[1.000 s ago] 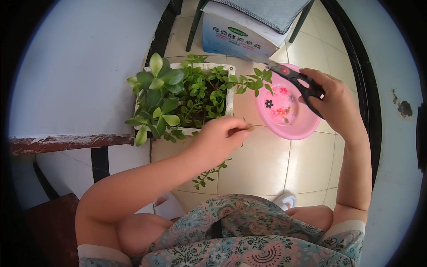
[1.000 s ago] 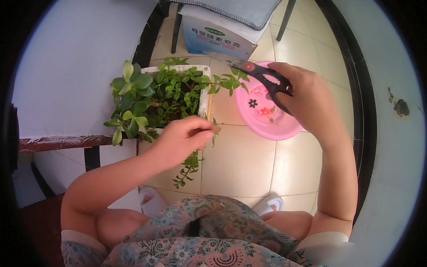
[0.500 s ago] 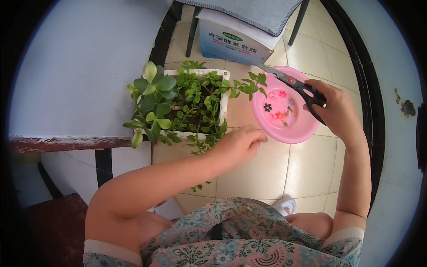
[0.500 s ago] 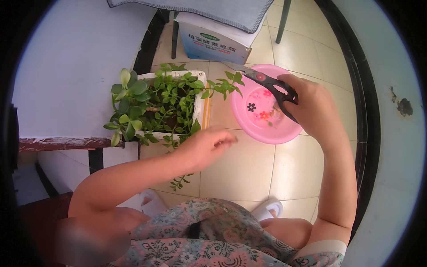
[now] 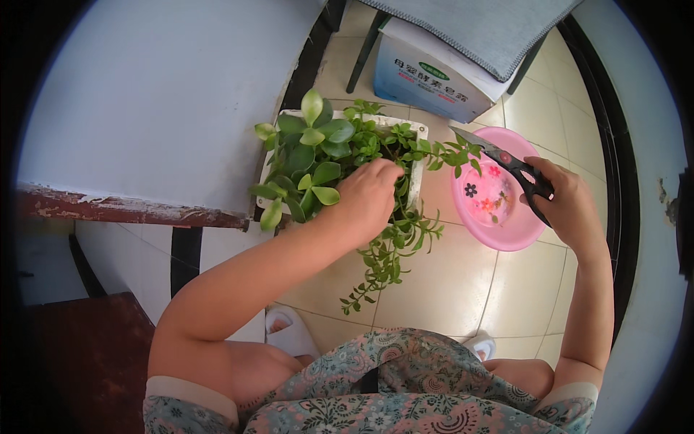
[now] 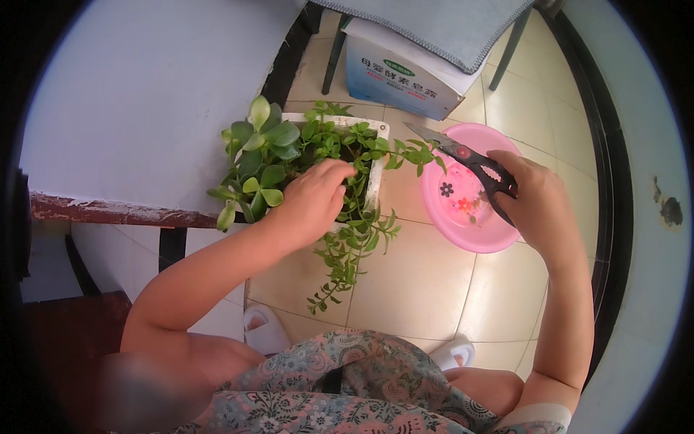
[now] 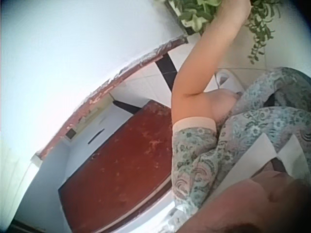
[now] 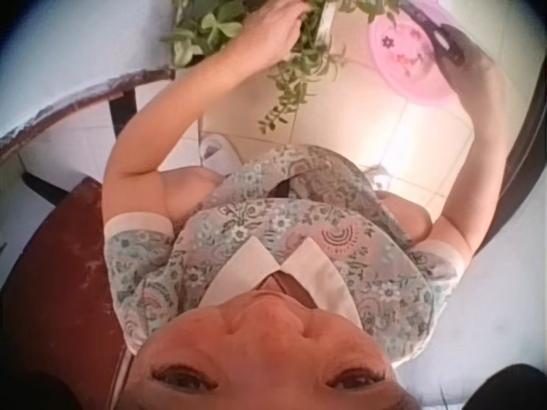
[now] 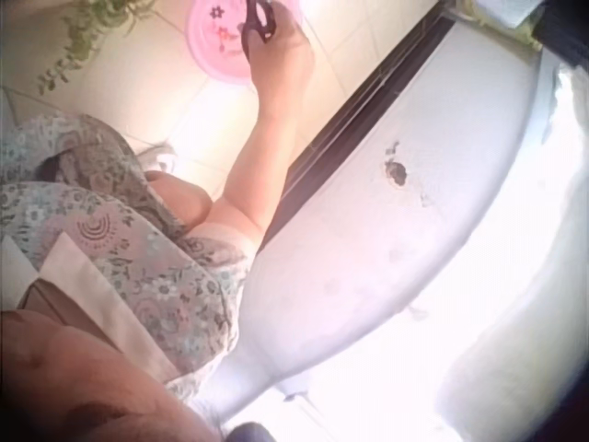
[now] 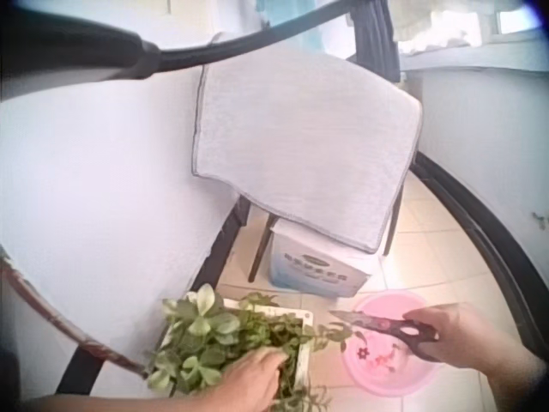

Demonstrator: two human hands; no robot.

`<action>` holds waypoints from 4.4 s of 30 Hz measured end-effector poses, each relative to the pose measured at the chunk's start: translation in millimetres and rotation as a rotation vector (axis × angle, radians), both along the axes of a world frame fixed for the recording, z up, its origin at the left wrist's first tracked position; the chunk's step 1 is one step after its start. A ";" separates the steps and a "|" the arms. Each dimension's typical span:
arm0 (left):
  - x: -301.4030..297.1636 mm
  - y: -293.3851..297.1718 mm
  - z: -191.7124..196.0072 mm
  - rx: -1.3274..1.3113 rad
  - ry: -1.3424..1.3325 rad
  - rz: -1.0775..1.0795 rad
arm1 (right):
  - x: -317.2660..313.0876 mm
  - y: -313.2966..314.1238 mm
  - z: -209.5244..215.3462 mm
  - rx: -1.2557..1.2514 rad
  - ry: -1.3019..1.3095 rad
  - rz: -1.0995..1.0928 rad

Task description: The person sits on the floor and trims a potted plant using scissors. They pull out stems, cut them, and place the cuttings into a pink basin nearby.

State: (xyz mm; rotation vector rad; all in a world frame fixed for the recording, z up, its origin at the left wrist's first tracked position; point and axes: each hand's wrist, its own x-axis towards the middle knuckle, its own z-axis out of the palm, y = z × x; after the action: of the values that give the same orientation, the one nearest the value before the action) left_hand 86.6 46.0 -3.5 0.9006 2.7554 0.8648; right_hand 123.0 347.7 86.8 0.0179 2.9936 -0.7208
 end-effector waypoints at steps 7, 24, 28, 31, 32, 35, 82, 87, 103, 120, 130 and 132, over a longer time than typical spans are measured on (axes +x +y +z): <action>-12.1 38.4 -36.1 0.152 0.018 0.098 | -6.5 -17.6 -3.0 -0.005 -0.019 0.028; 29.7 24.1 -28.2 0.050 -0.014 -0.059 | -11.1 -38.2 -11.7 -0.008 -0.030 0.161; 27.9 19.5 -30.2 0.194 -0.025 -0.025 | -19.7 -55.0 -17.6 0.097 -0.061 0.252; 9.2 18.2 -38.7 0.500 -0.115 0.118 | -29.3 -62.3 -21.6 0.169 0.015 0.268; -2.0 19.9 -51.7 0.520 -0.090 0.253 | -32.3 -63.8 -20.5 0.182 0.054 0.263; -29.7 16.6 -47.2 0.641 -0.462 0.538 | -32.1 -64.2 -13.8 0.175 0.091 0.231; -50.5 33.0 -54.4 -0.038 -0.010 0.439 | -2.2 -39.6 -6.2 0.142 0.009 0.228; -55.2 33.6 -59.2 -0.098 0.034 0.445 | 0.1 -39.3 -3.7 0.123 0.008 0.235; -18.0 4.1 -38.8 -0.072 -0.047 0.056 | -7.5 -36.7 -15.6 0.140 0.000 0.218; -0.4 1.3 -39.7 -0.273 0.079 -0.113 | -23.7 -56.7 -23.7 0.319 0.114 0.319; 8.7 4.7 -45.2 -0.044 0.015 -0.043 | -28.9 -70.8 -15.2 0.522 0.109 0.430; 13.1 7.7 -44.7 0.002 -0.012 -0.028 | -28.3 -77.6 -9.7 0.610 0.095 0.468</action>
State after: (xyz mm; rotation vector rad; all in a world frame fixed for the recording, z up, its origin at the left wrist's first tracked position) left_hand 99.7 53.6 -48.3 0.9284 2.7253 0.8663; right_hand 94.7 270.1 77.1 -0.6698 2.9863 0.2428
